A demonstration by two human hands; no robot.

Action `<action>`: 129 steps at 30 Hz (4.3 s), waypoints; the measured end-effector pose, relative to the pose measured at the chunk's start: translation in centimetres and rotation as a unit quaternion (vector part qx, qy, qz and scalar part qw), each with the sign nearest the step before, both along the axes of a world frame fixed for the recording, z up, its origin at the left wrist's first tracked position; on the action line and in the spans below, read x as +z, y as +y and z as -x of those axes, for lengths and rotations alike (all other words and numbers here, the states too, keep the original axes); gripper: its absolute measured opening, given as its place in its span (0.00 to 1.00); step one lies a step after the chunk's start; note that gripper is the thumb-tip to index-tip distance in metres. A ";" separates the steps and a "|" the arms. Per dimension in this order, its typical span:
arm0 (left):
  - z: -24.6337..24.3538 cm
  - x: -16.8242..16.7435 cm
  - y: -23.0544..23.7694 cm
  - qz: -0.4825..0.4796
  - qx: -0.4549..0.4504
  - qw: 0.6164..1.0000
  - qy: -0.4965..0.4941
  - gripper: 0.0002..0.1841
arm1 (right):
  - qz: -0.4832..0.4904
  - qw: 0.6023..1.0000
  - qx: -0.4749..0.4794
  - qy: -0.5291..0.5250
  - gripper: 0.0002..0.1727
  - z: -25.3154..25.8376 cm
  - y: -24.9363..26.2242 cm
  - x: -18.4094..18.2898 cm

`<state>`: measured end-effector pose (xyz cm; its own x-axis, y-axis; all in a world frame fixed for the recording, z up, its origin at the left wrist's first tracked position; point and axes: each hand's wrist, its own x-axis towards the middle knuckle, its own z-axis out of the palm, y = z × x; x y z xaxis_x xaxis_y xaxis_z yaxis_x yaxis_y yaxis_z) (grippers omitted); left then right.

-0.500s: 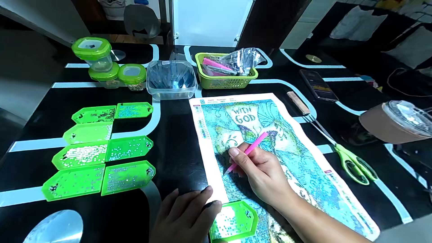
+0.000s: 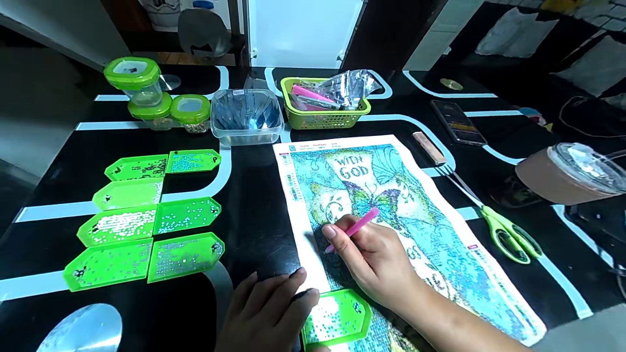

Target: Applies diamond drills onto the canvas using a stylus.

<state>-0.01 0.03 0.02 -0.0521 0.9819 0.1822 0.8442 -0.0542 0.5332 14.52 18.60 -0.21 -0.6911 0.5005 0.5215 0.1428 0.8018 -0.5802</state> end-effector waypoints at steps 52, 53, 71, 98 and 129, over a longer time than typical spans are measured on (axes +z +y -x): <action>-0.1 -0.1 0.1 0.000 0.005 1.000 0.023 0.23 | 0.319 0.943 -0.004 0.095 0.16 -2.9 -1.7 0.6; -0.2 -0.1 0.1 -0.001 0.005 1.000 0.023 0.23 | 0.316 0.945 -0.011 0.087 0.16 -2.4 -1.3 0.6; -0.2 -0.1 0.0 -0.006 0.008 1.000 0.019 0.23 | 0.191 0.978 0.019 0.080 0.17 -0.5 0.0 -0.7; -0.2 -0.2 0.0 -0.010 0.008 1.000 0.025 0.23 | 0.232 0.965 0.070 0.097 0.17 -4.8 -2.8 -0.1; -0.1 -0.1 0.0 -0.004 0.008 1.000 0.019 0.23 | 0.295 0.948 0.052 0.109 0.17 -3.1 -2.7 0.2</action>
